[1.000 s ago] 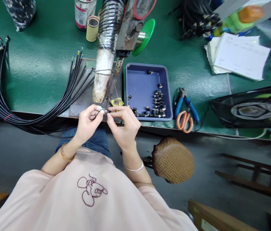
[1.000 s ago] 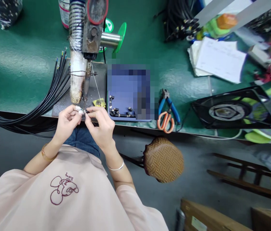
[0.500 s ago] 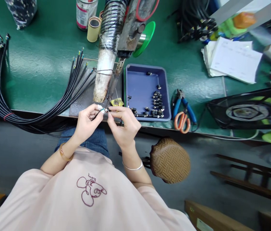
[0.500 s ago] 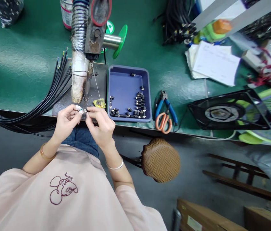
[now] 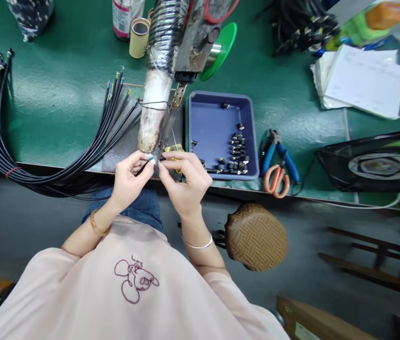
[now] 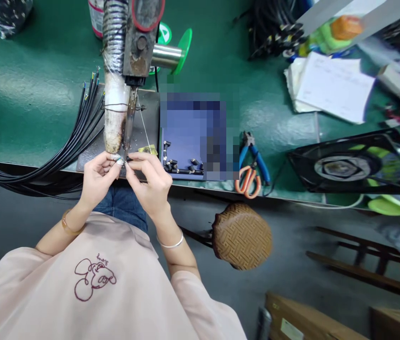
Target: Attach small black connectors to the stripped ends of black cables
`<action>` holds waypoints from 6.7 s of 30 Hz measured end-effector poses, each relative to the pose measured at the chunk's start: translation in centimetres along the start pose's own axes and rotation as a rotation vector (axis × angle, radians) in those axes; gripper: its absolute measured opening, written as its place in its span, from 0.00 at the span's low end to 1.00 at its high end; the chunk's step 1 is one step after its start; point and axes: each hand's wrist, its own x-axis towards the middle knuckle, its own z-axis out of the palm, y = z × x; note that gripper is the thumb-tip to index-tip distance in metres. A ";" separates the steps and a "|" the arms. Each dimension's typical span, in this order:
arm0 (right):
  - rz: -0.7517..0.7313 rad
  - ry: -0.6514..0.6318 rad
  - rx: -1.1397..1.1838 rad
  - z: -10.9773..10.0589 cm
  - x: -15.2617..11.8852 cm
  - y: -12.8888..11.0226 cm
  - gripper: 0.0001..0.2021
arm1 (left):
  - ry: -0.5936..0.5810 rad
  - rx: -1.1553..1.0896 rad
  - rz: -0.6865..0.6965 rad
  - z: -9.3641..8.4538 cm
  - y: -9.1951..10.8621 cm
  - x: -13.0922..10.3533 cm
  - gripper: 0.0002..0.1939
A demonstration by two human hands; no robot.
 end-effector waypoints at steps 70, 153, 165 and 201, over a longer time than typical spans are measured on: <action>0.287 -0.349 0.138 -4.0 -0.9 -2.1 0.08 | -0.354 0.053 -0.136 -1.8 1.4 -2.7 0.13; 0.380 0.075 0.176 -2.1 -2.1 -1.1 0.03 | 0.042 0.159 0.003 -1.1 -0.1 -1.4 0.14; 0.095 0.008 0.049 -0.6 -1.7 -0.3 0.06 | 0.007 0.271 0.039 -0.9 0.2 -0.8 0.10; -0.096 -0.007 -0.141 -0.7 -0.1 0.1 0.03 | 0.037 0.417 0.323 -1.0 0.5 -0.4 0.03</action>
